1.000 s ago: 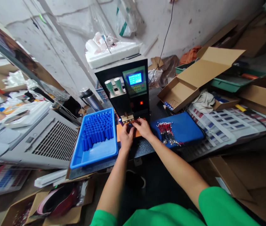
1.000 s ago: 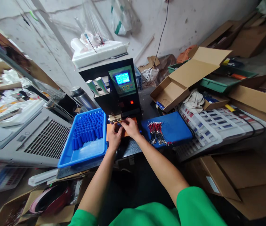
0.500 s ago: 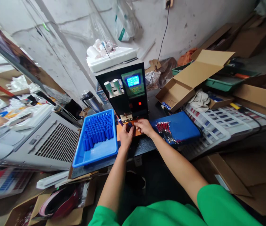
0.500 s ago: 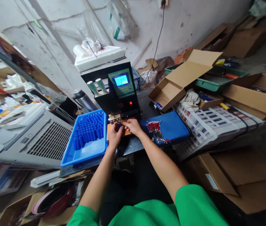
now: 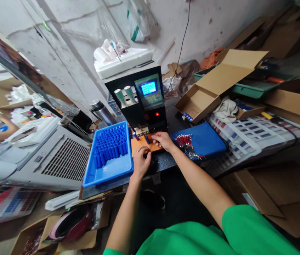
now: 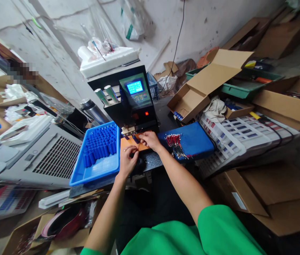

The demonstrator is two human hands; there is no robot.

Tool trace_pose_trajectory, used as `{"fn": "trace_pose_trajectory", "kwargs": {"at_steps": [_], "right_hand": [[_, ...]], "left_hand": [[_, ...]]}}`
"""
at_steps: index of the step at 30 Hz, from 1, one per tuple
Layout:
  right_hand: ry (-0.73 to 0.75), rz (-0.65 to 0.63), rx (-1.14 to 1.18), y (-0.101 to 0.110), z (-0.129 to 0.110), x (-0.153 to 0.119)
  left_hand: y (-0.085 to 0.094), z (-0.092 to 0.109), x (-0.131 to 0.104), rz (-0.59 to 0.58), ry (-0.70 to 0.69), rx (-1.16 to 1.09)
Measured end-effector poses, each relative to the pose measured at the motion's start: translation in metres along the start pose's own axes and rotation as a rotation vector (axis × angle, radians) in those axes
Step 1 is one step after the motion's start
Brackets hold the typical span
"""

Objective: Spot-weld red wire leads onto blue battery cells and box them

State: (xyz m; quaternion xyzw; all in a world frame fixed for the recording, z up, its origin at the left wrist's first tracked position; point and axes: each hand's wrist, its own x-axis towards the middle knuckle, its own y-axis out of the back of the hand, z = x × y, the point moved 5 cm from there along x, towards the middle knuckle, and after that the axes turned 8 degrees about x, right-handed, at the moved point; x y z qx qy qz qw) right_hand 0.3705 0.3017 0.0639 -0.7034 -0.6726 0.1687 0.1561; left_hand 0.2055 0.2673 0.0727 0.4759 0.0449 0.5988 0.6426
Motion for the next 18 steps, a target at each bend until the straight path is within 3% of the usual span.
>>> {"fn": "trace_pose_trajectory", "kwargs": {"at_steps": [7,11,18], "right_hand": [[0.009,-0.024,-0.025,0.001,0.0,-0.001],[0.054,-0.128,-0.119,-0.005,-0.002,-0.006],[0.213,-0.15,-0.274,-0.01,0.006,-0.004]], "left_hand": [[-0.007,-0.002,0.004,0.044,-0.017,0.041],[-0.003,-0.005,0.005,0.102,-0.005,0.056],[-0.004,0.005,0.011,0.23,-0.109,0.402]]}}
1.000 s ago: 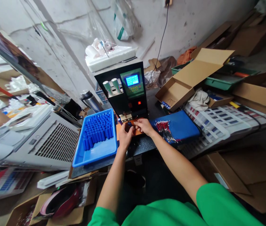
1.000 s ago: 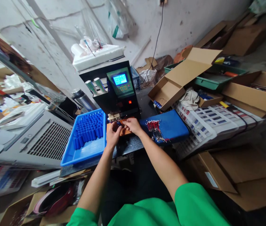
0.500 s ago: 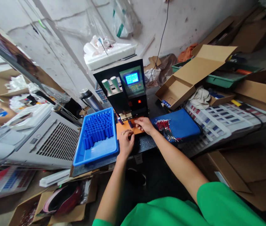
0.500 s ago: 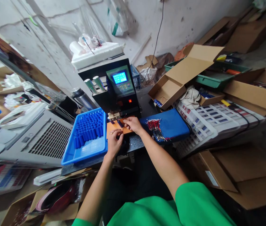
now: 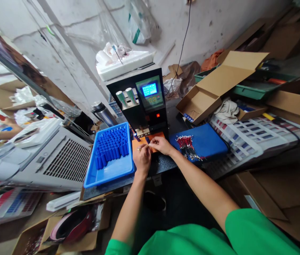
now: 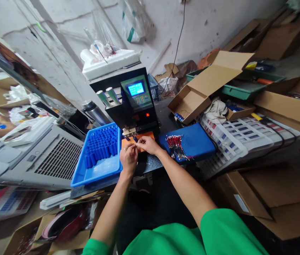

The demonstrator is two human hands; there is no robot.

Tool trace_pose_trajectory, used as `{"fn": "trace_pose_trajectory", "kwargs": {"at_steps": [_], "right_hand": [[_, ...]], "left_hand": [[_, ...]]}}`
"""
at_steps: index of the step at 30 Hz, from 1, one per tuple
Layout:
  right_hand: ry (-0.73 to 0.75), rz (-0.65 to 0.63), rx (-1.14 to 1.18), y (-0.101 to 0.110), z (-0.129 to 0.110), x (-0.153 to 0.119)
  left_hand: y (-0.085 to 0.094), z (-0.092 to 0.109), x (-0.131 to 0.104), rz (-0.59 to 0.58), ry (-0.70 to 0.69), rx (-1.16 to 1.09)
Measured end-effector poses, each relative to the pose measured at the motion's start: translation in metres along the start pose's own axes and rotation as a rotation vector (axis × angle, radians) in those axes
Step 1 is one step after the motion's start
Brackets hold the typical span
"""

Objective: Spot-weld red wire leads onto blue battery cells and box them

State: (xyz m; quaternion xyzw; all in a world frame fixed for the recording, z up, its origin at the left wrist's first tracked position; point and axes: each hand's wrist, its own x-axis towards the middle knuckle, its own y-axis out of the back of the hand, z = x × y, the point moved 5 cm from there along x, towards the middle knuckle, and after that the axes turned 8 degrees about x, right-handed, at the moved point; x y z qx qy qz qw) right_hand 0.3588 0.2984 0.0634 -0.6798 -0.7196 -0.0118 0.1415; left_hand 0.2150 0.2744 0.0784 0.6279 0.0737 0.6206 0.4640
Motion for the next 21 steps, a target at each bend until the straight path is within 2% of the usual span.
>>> {"fn": "trace_pose_trajectory", "kwargs": {"at_steps": [5,9,12,16,18,21], "right_hand": [[0.009,0.025,-0.015,0.001,0.007,0.001],[0.013,0.034,-0.024,0.002,0.009,0.003],[0.004,0.033,-0.018,0.002,0.008,0.003],[-0.041,0.058,0.026,0.004,0.003,0.002],[-0.072,0.052,0.06,0.004,0.0,0.0],[-0.097,0.051,0.129,0.006,-0.004,-0.001]], "left_hand": [[-0.007,0.004,0.002,0.004,-0.032,0.075],[-0.006,0.006,0.003,0.055,-0.074,0.069],[-0.002,0.006,0.001,0.059,-0.063,-0.036],[0.006,-0.002,-0.003,0.075,0.049,-0.286],[0.005,-0.006,-0.004,0.039,0.071,-0.374],[-0.008,-0.008,0.0,-0.118,0.033,-0.44]]}}
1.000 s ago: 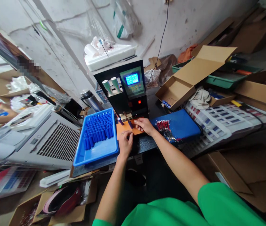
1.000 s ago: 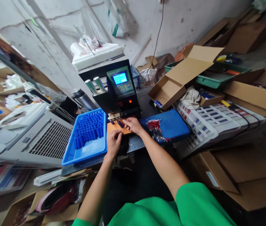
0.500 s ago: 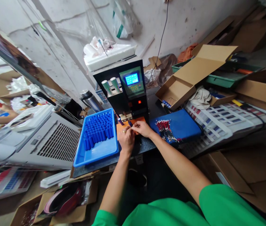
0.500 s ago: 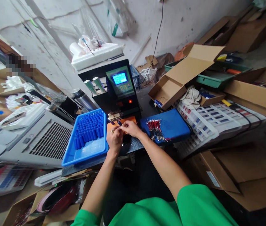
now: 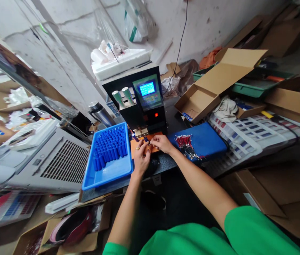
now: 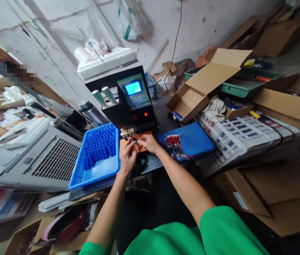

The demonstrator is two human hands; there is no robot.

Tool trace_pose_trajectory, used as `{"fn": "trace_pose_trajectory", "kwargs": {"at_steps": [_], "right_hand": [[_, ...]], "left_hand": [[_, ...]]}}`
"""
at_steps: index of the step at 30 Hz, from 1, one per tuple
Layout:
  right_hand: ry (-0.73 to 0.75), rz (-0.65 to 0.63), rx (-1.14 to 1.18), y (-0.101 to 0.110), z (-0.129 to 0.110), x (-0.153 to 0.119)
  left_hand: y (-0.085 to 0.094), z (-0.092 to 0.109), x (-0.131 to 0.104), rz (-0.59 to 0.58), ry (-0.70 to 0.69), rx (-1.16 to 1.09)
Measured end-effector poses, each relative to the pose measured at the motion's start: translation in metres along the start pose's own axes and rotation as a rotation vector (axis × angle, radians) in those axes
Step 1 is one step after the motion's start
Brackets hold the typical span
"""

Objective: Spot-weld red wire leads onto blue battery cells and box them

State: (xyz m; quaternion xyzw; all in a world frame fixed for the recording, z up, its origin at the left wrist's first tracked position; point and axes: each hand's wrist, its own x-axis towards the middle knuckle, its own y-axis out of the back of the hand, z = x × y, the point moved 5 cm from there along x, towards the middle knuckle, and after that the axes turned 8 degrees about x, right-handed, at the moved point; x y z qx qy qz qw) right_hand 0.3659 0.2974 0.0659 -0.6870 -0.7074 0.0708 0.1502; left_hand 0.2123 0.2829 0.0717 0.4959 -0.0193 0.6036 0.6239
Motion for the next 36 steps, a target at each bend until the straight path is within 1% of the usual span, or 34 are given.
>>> {"fn": "trace_pose_trajectory", "kwargs": {"at_steps": [2,3,5,8,11,13,16,19,22,25,28,33,36], "right_hand": [[-0.013,0.02,0.044,0.002,-0.002,0.0],[-0.021,0.03,0.065,0.004,-0.002,0.0],[-0.041,0.045,0.107,0.005,-0.002,0.0],[-0.062,0.059,0.148,0.007,-0.003,0.0],[-0.061,0.071,0.136,0.008,-0.002,-0.001],[-0.054,0.074,0.126,0.008,-0.002,0.0],[-0.042,0.079,0.124,0.008,0.0,0.001],[-0.024,0.082,0.124,0.008,0.001,0.003],[-0.012,0.085,0.117,0.008,0.003,0.006],[-0.006,0.106,0.112,0.008,0.004,0.007],[0.014,0.141,0.101,0.009,0.004,0.007],[0.023,0.171,0.1,0.009,0.005,0.009],[0.029,0.19,0.092,0.01,0.006,0.01]], "left_hand": [[-0.009,-0.003,0.005,-0.112,-0.009,0.008],[-0.012,-0.004,0.007,-0.148,-0.012,0.017],[-0.014,-0.004,0.009,-0.179,-0.019,0.022],[-0.013,0.0,0.009,-0.183,-0.026,0.004],[-0.012,0.001,0.005,-0.203,-0.008,-0.024],[-0.01,-0.001,0.005,-0.187,0.049,-0.079],[-0.008,-0.007,0.01,-0.177,0.197,-0.174],[-0.007,-0.012,0.018,-0.193,0.296,-0.17],[-0.006,-0.014,0.028,-0.172,0.308,-0.145],[-0.009,-0.017,0.033,-0.166,0.35,-0.195],[-0.013,-0.02,0.032,-0.175,0.388,-0.211],[-0.02,-0.028,0.026,-0.244,0.37,-0.283],[-0.022,-0.032,0.025,-0.236,0.366,-0.244]]}}
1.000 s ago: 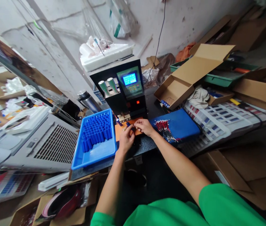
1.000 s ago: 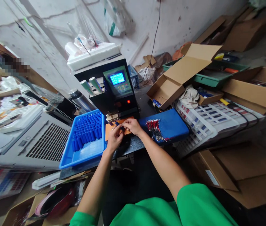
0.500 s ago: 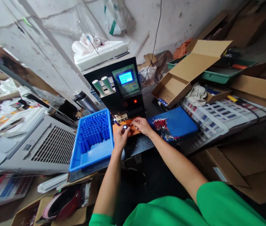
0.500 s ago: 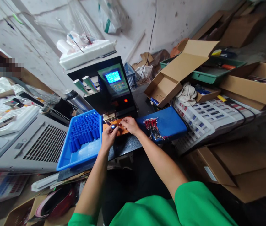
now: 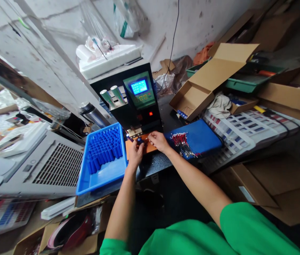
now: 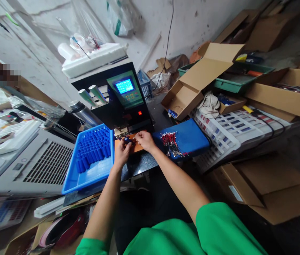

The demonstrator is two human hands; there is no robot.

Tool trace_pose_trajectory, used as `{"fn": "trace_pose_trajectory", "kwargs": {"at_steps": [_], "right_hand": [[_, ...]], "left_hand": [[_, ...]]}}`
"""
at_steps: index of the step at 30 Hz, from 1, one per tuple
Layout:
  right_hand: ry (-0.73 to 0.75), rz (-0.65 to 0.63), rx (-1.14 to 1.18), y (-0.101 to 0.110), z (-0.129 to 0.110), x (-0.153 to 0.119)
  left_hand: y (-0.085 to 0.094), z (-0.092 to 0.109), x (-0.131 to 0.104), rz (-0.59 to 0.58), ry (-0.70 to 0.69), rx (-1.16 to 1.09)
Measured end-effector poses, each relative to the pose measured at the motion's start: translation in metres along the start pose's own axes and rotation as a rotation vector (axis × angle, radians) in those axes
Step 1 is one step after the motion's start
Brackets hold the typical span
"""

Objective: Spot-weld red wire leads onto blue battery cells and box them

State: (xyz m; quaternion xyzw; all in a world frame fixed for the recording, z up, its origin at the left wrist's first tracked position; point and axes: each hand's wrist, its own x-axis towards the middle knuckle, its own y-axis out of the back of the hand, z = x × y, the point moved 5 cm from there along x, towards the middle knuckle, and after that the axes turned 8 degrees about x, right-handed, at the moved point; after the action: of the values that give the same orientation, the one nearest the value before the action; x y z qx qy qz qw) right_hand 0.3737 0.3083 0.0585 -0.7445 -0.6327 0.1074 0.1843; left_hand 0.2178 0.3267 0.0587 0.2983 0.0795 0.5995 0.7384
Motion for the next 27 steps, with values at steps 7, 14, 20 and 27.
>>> {"fn": "trace_pose_trajectory", "kwargs": {"at_steps": [7,14,20,27], "right_hand": [[0.034,0.04,-0.043,-0.002,-0.002,0.002],[0.063,0.011,-0.059,-0.012,-0.003,0.003],[0.092,-0.015,-0.062,-0.021,-0.001,0.002],[0.112,0.017,-0.193,-0.023,0.005,0.003]], "left_hand": [[0.002,0.005,0.001,0.114,-0.028,0.087],[-0.001,0.006,-0.002,0.118,-0.014,0.114],[-0.002,0.008,-0.004,0.107,0.023,0.101],[0.001,0.01,-0.008,0.147,0.041,0.178]]}}
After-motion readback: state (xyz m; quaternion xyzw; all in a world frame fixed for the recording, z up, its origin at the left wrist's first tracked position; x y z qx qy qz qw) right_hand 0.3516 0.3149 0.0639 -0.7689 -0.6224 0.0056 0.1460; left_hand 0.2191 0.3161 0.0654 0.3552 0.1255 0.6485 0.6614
